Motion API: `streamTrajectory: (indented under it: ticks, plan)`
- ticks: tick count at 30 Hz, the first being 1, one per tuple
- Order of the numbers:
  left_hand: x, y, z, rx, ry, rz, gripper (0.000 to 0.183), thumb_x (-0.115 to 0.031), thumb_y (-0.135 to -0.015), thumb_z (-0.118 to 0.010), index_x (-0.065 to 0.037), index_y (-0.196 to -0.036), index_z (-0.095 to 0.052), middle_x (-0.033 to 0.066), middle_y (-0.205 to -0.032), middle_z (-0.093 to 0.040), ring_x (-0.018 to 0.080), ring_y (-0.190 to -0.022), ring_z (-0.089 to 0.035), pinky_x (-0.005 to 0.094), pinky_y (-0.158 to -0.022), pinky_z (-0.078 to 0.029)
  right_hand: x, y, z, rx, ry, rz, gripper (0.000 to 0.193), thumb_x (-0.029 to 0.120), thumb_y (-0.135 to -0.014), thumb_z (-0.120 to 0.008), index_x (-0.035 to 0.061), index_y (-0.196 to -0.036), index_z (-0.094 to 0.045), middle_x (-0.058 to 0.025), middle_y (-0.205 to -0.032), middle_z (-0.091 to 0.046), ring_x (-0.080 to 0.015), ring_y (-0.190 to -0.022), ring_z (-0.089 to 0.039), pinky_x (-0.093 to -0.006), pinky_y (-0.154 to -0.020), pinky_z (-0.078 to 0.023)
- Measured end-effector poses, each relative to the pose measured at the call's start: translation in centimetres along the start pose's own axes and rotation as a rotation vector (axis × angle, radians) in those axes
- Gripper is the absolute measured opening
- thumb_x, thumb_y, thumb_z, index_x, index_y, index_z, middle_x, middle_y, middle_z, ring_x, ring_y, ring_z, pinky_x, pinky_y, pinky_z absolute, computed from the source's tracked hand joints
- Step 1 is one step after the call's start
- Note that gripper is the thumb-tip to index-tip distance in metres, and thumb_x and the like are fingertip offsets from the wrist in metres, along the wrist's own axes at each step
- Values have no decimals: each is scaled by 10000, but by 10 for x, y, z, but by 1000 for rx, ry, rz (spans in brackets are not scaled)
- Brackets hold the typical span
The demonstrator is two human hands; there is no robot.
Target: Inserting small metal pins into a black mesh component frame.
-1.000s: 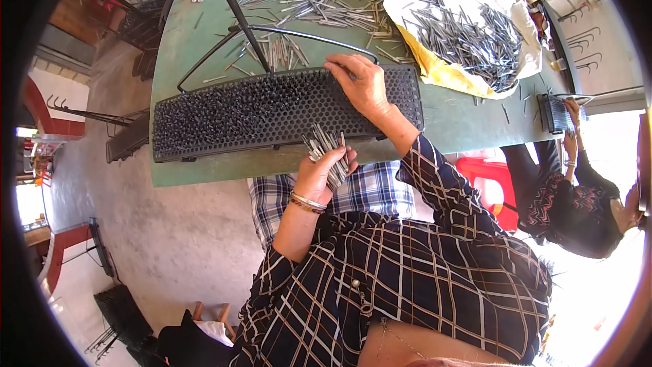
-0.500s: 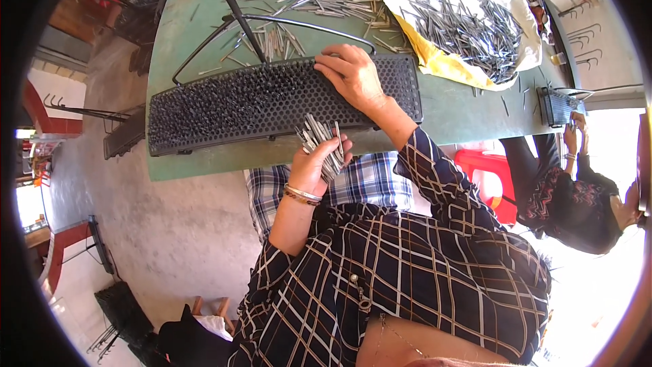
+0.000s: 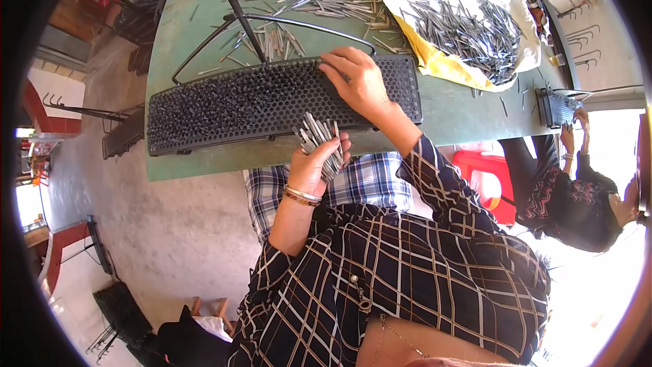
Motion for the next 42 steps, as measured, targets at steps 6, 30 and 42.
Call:
streamTrajectory:
  ticks: [6,30,42]
  plan:
    - [-10,1,0,-36,70,-84,188,-71,-828,-642,-13,-1006,-625,98,-930,-679,182,-769,-667,282,-608,-551,5,53,-25,642,-571,-544,230,227,-750,-742,4,-795,-710,-117,-670,-640,-215,-593,-624,-309,-560,-480]
    - [7,-1,-4,7,50,10,223,-26,-836,-609,0,-1056,-574,146,-1006,-644,233,-914,-643,365,-742,-563,-71,9,-6,28,-377,-491,203,194,-789,-719,24,-898,-706,-113,-798,-685,-153,-631,-619,-264,-604,-479]
    - [10,-5,-3,38,14,35,217,-25,-846,-595,0,-1061,-578,141,-1003,-643,224,-908,-644,369,-748,-564,-69,23,-14,67,-370,-565,188,147,-788,-724,26,-931,-706,-93,-829,-690,-111,-723,-615,-247,-677,-482]
Point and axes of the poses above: each hand's wrist, its own y-axis away from the middle knuckle, its own z-axis out of the back of the hand, x = y × z, the point moved 10 cm from there along -y, towards the middle knuckle
